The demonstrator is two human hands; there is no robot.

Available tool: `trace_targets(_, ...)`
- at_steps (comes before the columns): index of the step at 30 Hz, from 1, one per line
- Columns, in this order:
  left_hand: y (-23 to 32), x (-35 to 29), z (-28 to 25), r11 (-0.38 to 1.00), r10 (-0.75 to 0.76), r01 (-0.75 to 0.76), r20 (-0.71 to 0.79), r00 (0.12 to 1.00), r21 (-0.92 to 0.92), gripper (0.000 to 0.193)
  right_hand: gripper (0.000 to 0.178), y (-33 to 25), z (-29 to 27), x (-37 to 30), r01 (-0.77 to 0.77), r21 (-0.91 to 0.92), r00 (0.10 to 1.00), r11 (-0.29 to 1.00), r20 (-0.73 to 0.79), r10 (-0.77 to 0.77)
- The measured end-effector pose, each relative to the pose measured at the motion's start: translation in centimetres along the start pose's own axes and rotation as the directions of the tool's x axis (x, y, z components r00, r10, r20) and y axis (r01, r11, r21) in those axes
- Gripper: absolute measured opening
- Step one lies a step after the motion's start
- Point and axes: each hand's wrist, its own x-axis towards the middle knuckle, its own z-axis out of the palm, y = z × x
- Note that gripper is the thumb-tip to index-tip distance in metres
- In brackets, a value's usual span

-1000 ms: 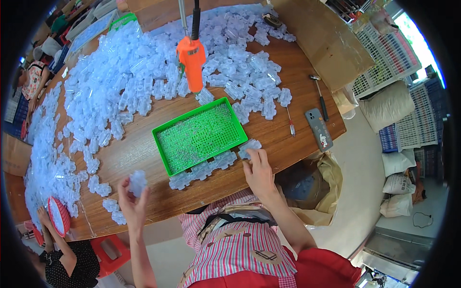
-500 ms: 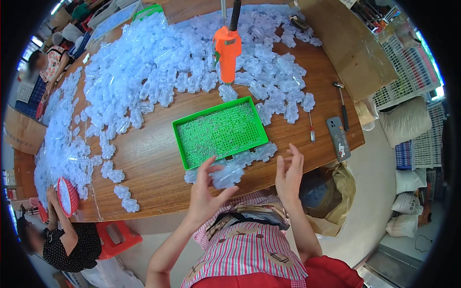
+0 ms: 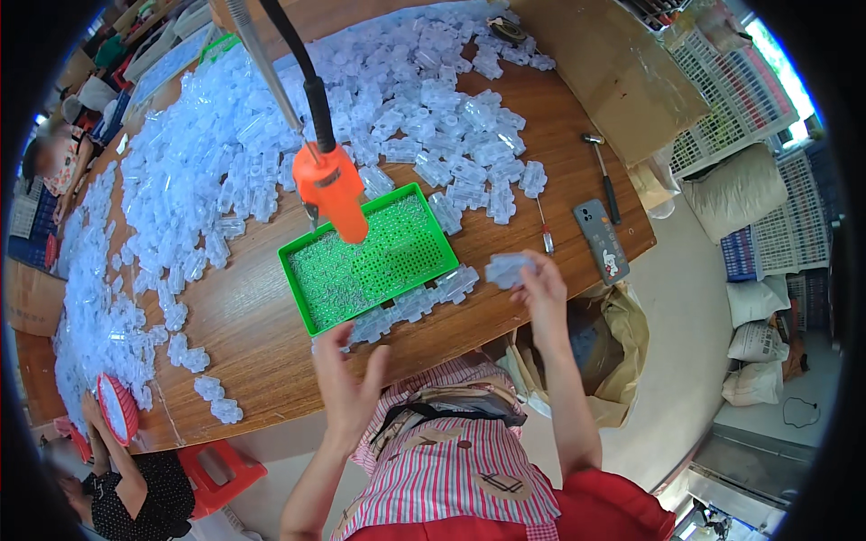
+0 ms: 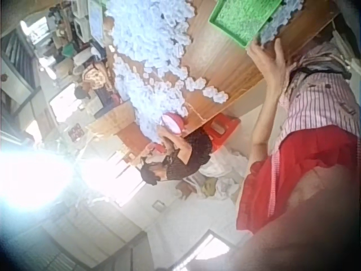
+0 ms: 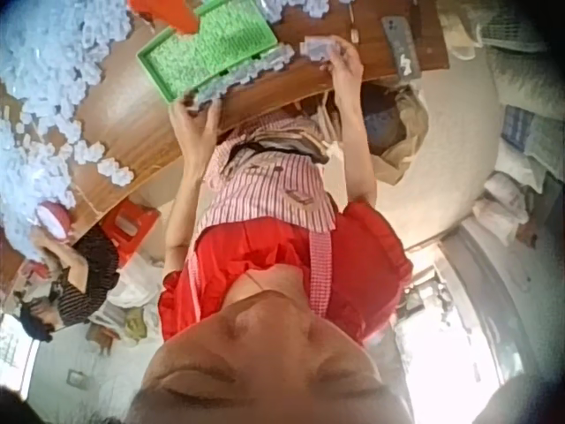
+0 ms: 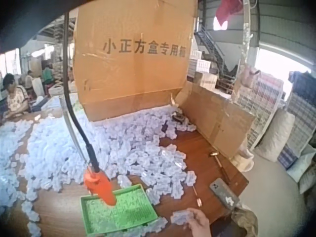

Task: The person picks up small metal pieces from a green tray and inserts them into clear plastic parts, lining the assembled components up on the table.

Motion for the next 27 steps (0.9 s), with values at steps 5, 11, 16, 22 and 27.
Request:
trace_targets(5, -3.1, -1.9, -0.9, 0.974, -0.104, 0.131, -0.149, 0.983, 0.183, 0.073, 0.030, 0.0, -1.4, 3.8, -0.050, -0.229, 0.992, 0.972, 0.103, 0.075)
trace_targets(11, -5.5, -2.3, 0.4, 0.981, -0.193, 0.190, -0.089, 0.977, -0.036, 0.089, 0.031, 1.4, -0.4, 4.3, -0.004, -0.396, 0.983, 0.918, 0.167, 0.076)
trace_targets(16, -5.3, -2.5, -0.3, 0.985, -0.168, 0.163, -0.112, 0.979, -0.049, 0.089, 0.038, 2.0, 0.4, 2.9, 0.212, -0.758, 0.977, 0.617, 0.145, -0.157)
trace_targets(22, -6.0, -2.7, -3.6, 0.984, -0.153, 0.172, -0.289, 0.945, 0.043, 0.083, 0.037, -8.9, 4.6, -3.9, 0.414, -0.367, 0.897, 0.833, 0.322, -0.303)
trace_targets(27, -11.8, -4.4, -10.4, 0.819, -0.270, 0.521, -0.641, 0.719, 0.239, 0.064, 0.043, -18.5, 11.5, -13.4, 0.456, 0.568, 0.448, 0.685, 0.519, -0.728)
